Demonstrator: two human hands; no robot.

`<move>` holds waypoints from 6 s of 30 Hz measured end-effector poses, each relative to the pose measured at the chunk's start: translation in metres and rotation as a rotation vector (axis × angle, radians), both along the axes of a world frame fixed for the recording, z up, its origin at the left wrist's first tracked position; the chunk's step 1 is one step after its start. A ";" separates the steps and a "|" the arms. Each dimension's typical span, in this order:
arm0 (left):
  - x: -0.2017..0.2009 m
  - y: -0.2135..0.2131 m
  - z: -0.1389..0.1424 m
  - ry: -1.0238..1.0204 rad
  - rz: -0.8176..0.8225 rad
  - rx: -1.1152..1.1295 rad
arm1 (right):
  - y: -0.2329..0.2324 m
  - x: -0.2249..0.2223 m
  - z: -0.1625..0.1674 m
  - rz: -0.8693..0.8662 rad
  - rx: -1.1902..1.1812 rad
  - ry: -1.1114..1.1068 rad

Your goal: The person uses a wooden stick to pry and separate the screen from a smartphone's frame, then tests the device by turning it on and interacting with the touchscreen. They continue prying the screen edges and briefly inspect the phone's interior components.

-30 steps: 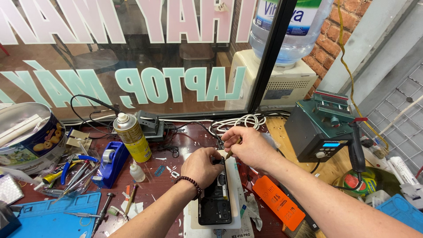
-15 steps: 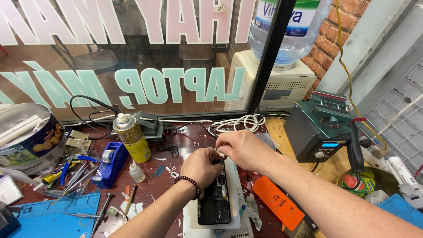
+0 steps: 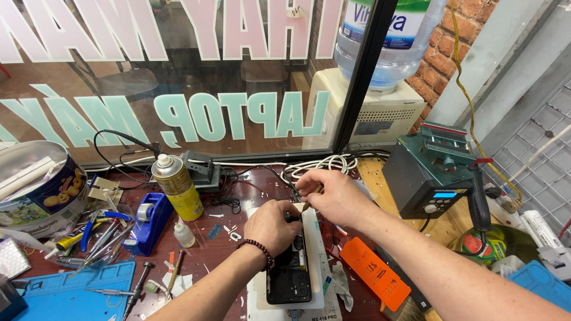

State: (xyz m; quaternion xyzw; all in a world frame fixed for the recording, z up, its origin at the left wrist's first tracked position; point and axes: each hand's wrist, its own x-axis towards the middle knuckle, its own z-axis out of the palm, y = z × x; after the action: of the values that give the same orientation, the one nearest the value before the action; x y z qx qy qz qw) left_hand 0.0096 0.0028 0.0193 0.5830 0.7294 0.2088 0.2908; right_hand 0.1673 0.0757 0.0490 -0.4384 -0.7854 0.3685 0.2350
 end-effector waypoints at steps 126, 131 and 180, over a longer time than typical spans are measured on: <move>-0.031 0.014 -0.030 -0.004 0.075 0.326 | -0.012 0.013 -0.031 -0.318 -0.281 0.425; -0.064 0.014 -0.056 -0.063 0.368 0.184 | -0.008 0.005 -0.032 -0.297 -0.155 0.302; -0.014 0.024 -0.043 -0.303 0.128 0.224 | 0.013 -0.028 -0.001 0.064 0.006 -0.119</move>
State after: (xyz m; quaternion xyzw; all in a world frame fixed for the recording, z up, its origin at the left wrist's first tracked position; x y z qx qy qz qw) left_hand -0.0045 0.0272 -0.0232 0.5259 0.6850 0.3921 0.3169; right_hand 0.1394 0.0887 0.0476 -0.4334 -0.8127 0.3467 0.1772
